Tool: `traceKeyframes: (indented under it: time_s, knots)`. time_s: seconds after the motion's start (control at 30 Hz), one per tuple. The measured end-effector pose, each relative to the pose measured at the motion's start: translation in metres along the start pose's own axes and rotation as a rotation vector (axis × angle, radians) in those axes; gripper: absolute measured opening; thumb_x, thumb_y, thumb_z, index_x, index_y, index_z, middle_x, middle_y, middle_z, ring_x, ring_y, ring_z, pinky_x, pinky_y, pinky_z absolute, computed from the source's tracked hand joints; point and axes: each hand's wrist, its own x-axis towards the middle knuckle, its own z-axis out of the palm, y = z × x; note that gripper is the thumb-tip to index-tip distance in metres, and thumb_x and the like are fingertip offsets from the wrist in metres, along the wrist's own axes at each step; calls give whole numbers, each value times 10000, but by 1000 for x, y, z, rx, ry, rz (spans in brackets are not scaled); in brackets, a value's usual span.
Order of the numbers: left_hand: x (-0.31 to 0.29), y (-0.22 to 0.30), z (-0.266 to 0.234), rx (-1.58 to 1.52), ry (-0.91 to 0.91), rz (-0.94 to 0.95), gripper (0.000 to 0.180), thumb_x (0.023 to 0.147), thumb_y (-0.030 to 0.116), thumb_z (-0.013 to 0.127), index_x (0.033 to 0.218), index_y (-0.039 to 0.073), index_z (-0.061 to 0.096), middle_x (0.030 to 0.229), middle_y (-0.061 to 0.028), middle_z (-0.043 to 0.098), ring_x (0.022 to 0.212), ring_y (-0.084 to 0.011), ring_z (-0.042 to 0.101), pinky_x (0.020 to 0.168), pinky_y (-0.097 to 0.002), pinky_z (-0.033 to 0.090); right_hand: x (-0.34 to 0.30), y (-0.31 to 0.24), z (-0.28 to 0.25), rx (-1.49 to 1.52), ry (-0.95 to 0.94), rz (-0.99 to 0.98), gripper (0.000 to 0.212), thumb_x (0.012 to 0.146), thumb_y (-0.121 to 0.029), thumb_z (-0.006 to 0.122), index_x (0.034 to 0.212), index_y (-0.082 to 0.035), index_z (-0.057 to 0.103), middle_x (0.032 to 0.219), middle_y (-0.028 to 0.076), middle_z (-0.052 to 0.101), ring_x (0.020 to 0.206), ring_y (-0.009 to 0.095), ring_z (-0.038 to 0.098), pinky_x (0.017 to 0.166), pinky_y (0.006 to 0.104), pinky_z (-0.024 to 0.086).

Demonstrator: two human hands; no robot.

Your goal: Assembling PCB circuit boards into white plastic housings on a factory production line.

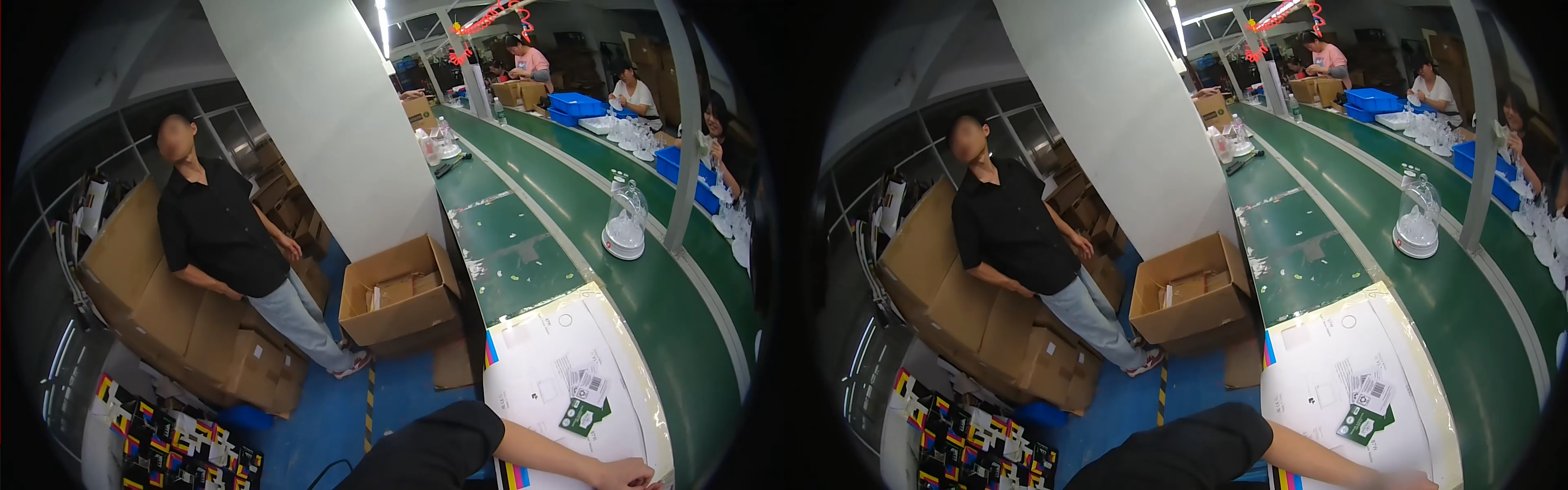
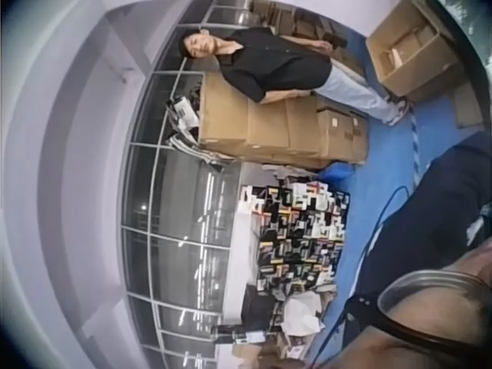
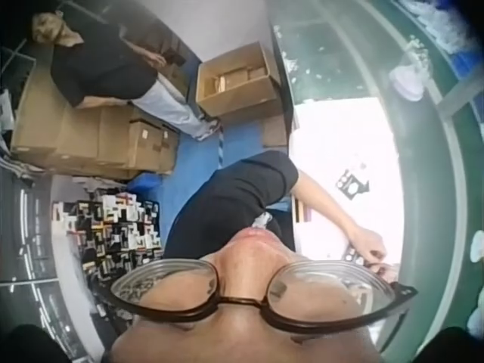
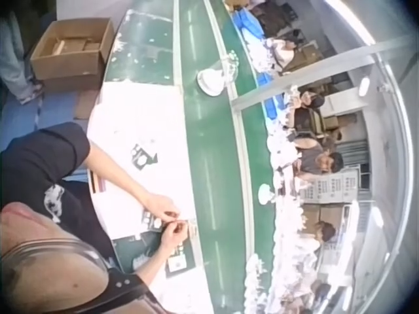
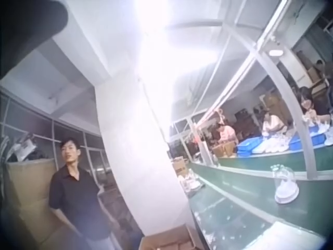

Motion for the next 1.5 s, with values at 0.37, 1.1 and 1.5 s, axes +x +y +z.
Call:
traceKeyframes:
  time_s: [0.37, 1.1, 1.5]
  knots:
    - [-3, -9, 0, -6, 36, -2, 280, 853, 320, 558, 826, 46, 607, 718, -148, 630, 637, -293, 610, 572, -389, 469, 2, -55, 3, -413, -78, 504, 83, 818, -44, 554, 779, 29, 551, 656, 104, 559, 596, 158, 515, 527, 289, 436]
    - [2, -22, 3, -97, 20, 29, 121, 834, 126, 566, 814, 18, 514, 604, -119, 556, 537, -242, 522, 514, -338, 398, -2, -44, 3, -247, -35, 545, 32, 837, -4, 534, 840, 21, 552, 711, 54, 568, 631, 106, 516, 553, 245, 430]
    - [-8, -25, -7, -136, -5, -14, 121, 835, 128, 570, 823, 19, 520, 587, -114, 535, 535, -217, 514, 519, -325, 404, 1, -47, 23, -150, 25, 557, 65, 772, 44, 509, 792, -11, 480, 703, 9, 453, 600, 58, 461, 522, 196, 376]
